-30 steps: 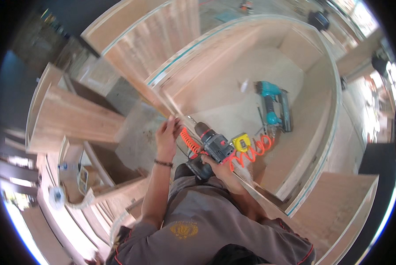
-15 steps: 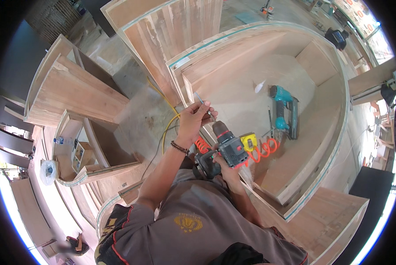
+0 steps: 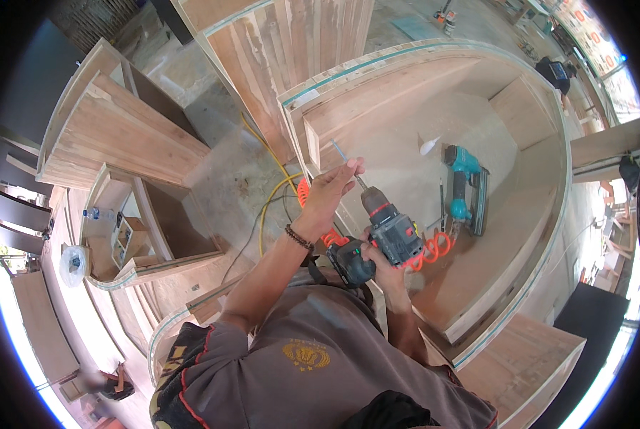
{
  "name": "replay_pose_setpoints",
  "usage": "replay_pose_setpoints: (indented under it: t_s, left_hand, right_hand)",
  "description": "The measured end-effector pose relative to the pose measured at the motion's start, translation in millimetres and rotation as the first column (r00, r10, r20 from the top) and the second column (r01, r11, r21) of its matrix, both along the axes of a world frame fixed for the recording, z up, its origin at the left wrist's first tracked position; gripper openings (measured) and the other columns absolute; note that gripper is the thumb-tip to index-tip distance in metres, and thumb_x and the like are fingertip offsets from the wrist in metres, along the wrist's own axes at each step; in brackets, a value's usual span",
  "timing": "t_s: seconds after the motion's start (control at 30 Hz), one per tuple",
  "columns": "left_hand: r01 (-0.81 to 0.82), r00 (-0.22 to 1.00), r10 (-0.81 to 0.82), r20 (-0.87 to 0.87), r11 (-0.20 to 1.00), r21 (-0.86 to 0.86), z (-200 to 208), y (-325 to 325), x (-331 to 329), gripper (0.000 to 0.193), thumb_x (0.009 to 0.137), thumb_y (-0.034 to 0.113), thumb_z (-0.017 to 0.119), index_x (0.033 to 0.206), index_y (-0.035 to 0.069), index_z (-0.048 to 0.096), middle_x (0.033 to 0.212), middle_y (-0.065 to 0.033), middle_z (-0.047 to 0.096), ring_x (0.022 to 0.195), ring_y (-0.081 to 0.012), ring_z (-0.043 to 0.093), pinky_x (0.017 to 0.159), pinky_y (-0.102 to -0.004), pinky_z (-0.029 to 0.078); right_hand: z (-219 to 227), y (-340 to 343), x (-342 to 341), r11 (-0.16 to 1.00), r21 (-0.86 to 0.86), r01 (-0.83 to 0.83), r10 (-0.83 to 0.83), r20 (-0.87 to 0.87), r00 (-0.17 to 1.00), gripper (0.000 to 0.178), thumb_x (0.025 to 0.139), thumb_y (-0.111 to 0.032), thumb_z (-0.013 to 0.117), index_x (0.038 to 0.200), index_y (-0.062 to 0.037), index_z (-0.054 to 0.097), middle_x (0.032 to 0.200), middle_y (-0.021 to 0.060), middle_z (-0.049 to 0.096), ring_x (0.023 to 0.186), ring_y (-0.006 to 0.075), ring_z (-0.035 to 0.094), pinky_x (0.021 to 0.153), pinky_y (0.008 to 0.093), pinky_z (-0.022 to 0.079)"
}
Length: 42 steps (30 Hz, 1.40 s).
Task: The person assembles a curved wooden furniture piece by applying glue to the joints and securing them with screws. They use a cordless drill to drive screws into the wood and a hammer to tap the pieces into alignment.
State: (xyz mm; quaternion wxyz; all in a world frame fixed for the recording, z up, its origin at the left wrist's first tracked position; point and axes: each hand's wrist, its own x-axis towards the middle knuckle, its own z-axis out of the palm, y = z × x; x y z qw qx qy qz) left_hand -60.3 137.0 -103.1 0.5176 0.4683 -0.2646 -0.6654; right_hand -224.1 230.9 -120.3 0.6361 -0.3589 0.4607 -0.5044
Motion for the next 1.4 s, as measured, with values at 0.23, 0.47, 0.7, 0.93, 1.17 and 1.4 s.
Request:
replay_pose_setpoints:
  t_s: [0.23,0.47,0.7,0.93,1.17,1.4]
  left_hand:
    - [-0.016,0.998,0.014,-0.068,0.999,-0.033,-4.1,-4.9,-1.2,0.042,0.102,0.039,0.063,0.128,0.006,0.069,0.120,-0.0045,0.069,0.123,-0.0142,0.057,0.111,-0.0350,0.041]
    - [0.039,0.941,-0.023,-0.337,0.998,0.042,-3.5,-9.4,0.1,0.028,0.105,0.032,0.059,0.107,0.006,0.068,0.110,-0.0110,0.074,0.105,-0.0210,0.071,0.092,-0.0329,0.056]
    - [0.012,0.934,0.008,-0.356,0.998,0.054,-4.7,-7.9,0.2,0.028,0.104,0.031,0.059,0.109,0.004,0.067,0.108,-0.0128,0.074,0.101,-0.0225,0.072,0.088,-0.0333,0.058]
    - [0.004,0.940,0.010,-0.342,0.999,0.040,-3.6,-8.8,5.0,0.027,0.104,0.030,0.059,0.110,0.005,0.067,0.108,-0.0126,0.074,0.099,-0.0222,0.073,0.086,-0.0318,0.058]
    - [-0.005,0.965,0.023,-0.261,0.997,0.071,-5.2,-10.1,6.9,0.026,0.104,0.030,0.060,0.109,0.005,0.067,0.108,-0.0129,0.074,0.104,-0.0212,0.071,0.084,-0.0302,0.057]
    - [0.004,0.975,0.019,-0.222,0.995,0.103,4.2,-11.4,4.3,0.029,0.103,0.031,0.061,0.111,0.004,0.067,0.107,-0.0130,0.074,0.104,-0.0205,0.071,0.082,-0.0283,0.057]
  right_hand:
    - [-21.3,-4.7,-11.6,0.997,-0.002,-0.077,0.077,0.008,0.997,0.021,0.078,0.008,0.056,0.096,-0.0012,0.061,0.080,0.0043,0.057,0.068,0.0119,0.053,0.066,0.0274,0.043]
    - [-25.6,-10.2,-18.5,0.993,-0.056,-0.105,0.100,-0.079,0.992,0.018,0.082,0.006,0.062,0.096,-0.0035,0.063,0.085,0.0007,0.059,0.072,0.0088,0.055,0.064,0.0261,0.045]
    - [-35.6,-9.5,-23.1,0.976,-0.114,-0.183,0.161,-0.180,0.971,0.018,0.086,0.005,0.068,0.102,-0.0039,0.064,0.090,0.0012,0.061,0.081,0.0108,0.058,0.069,0.0280,0.049]
    - [-58.5,-6.7,-22.6,0.976,-0.134,-0.170,0.129,-0.267,0.955,0.021,0.086,0.006,0.068,0.105,-0.0038,0.066,0.100,0.0041,0.068,0.089,0.0126,0.063,0.075,0.0300,0.053]
    - [-33.5,-10.6,-7.8,0.996,-0.039,-0.086,0.082,-0.085,0.993,0.025,0.085,0.006,0.069,0.108,-0.0035,0.067,0.100,0.0048,0.069,0.088,0.0141,0.064,0.076,0.0317,0.054]
    - [-52.8,0.4,-13.1,0.950,-0.281,-0.140,0.010,-0.419,0.908,0.026,0.085,0.003,0.074,0.110,-0.0026,0.068,0.105,0.0063,0.070,0.096,0.0167,0.066,0.084,0.0335,0.054]
